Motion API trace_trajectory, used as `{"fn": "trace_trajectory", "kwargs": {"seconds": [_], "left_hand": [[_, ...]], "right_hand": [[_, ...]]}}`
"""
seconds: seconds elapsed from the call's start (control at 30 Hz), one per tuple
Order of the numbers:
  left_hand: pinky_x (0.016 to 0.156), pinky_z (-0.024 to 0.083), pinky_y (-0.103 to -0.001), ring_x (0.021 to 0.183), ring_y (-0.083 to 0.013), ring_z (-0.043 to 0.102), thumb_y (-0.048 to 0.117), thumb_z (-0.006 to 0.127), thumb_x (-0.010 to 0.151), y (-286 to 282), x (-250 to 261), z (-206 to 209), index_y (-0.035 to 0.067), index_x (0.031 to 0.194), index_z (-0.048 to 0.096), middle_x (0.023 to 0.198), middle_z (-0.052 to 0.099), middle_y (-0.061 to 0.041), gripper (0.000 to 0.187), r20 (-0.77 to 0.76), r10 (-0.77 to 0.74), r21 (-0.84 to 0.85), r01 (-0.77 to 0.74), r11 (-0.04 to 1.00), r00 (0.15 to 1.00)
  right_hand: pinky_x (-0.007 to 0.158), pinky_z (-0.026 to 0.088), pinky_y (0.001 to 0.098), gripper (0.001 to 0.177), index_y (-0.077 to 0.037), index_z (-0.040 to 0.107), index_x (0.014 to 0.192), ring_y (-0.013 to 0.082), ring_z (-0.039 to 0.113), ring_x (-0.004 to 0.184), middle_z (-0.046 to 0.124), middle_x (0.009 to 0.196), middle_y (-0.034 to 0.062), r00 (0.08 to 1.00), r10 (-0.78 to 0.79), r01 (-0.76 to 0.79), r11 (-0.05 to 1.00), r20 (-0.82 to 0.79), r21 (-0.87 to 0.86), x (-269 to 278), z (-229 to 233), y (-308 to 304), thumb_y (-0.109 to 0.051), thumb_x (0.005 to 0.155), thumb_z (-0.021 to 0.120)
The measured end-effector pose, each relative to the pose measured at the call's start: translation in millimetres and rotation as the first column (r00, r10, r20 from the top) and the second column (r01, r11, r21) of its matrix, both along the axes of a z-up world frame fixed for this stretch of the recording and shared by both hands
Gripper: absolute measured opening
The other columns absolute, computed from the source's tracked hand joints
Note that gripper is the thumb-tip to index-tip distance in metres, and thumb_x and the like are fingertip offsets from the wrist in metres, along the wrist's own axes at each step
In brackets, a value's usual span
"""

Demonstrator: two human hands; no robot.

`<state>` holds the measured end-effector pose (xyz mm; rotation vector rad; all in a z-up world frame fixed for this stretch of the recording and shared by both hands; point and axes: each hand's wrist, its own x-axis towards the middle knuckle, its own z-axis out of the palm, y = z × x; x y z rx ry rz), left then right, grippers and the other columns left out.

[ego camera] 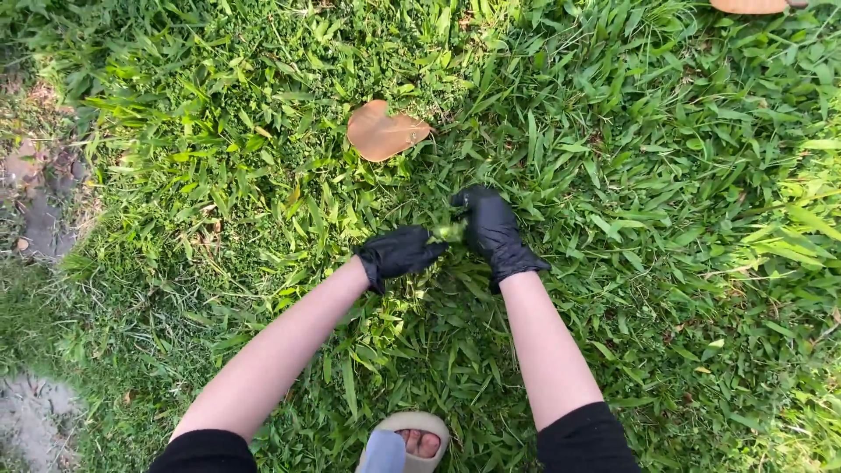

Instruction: The recorder is wearing black gloves and weeding a grassy area in a garden.

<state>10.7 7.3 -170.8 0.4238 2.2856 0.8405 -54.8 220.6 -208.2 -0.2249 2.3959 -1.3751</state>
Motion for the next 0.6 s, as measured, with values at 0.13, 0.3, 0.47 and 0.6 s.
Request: {"fn": "trace_trajectory", "kwargs": {"seconds": [0.13, 0.3, 0.47, 0.6], "left_hand": [[0.08, 0.05, -0.054, 0.086, -0.0436, 0.065, 0.055, 0.048, 0.101, -32.6, -17.9, 28.4, -0.001, 0.108, 0.063, 0.09, 0.066, -0.027, 0.059, -0.053, 0.085, 0.011, -0.084, 0.996, 0.995], [0.08, 0.051, -0.053, 0.091, -0.045, 0.065, 0.05, 0.056, 0.099, -57.7, -37.7, 23.3, -0.001, 0.109, 0.063, 0.094, 0.068, -0.027, 0.052, -0.299, 0.307, 0.013, -0.318, 0.948, 0.904], [0.074, 0.052, -0.052, 0.085, -0.0449, 0.066, 0.058, 0.058, 0.093, -37.0, -55.2, 20.6, -0.004, 0.111, 0.065, 0.094, 0.069, -0.027, 0.064, -0.365, 0.337, 0.049, -0.343, 0.938, 0.868], [0.074, 0.054, -0.051, 0.075, -0.041, 0.069, 0.079, 0.056, 0.085, -7.2, -58.8, 15.4, 0.0, 0.081, 0.075, 0.08, 0.07, -0.024, 0.081, -0.171, 0.174, -0.3, -0.22, 0.928, 0.97]], "right_hand": [[0.095, 0.055, 0.0396, 0.04, -0.009, 0.075, 0.109, 0.0318, 0.069, 0.108, 0.073, 0.115, 0.0152, 0.936, 0.175, -0.142, 0.982, -0.304, 0.127, 32.2, 22.9, 16.4, 0.002, 0.07, 0.079], [0.1, 0.057, 0.0356, 0.048, -0.01, 0.075, 0.112, 0.0248, 0.072, 0.109, 0.075, 0.114, 0.0073, 0.951, 0.092, -0.092, 0.996, -0.294, 0.014, 52.6, 43.0, 35.9, 0.015, 0.073, 0.065], [0.099, 0.056, 0.0338, 0.044, -0.01, 0.075, 0.111, 0.022, 0.072, 0.109, 0.076, 0.112, 0.0056, 0.974, 0.143, -0.153, 0.987, -0.174, -0.045, 93.4, 87.8, 67.4, 0.014, 0.075, 0.066], [0.101, 0.054, 0.035, 0.049, -0.003, 0.074, 0.112, 0.0217, 0.071, 0.109, 0.076, 0.114, 0.0095, 0.997, 0.047, -0.057, 0.982, -0.056, -0.18, 104.8, 81.8, 80.3, 0.016, 0.069, 0.062]]}}
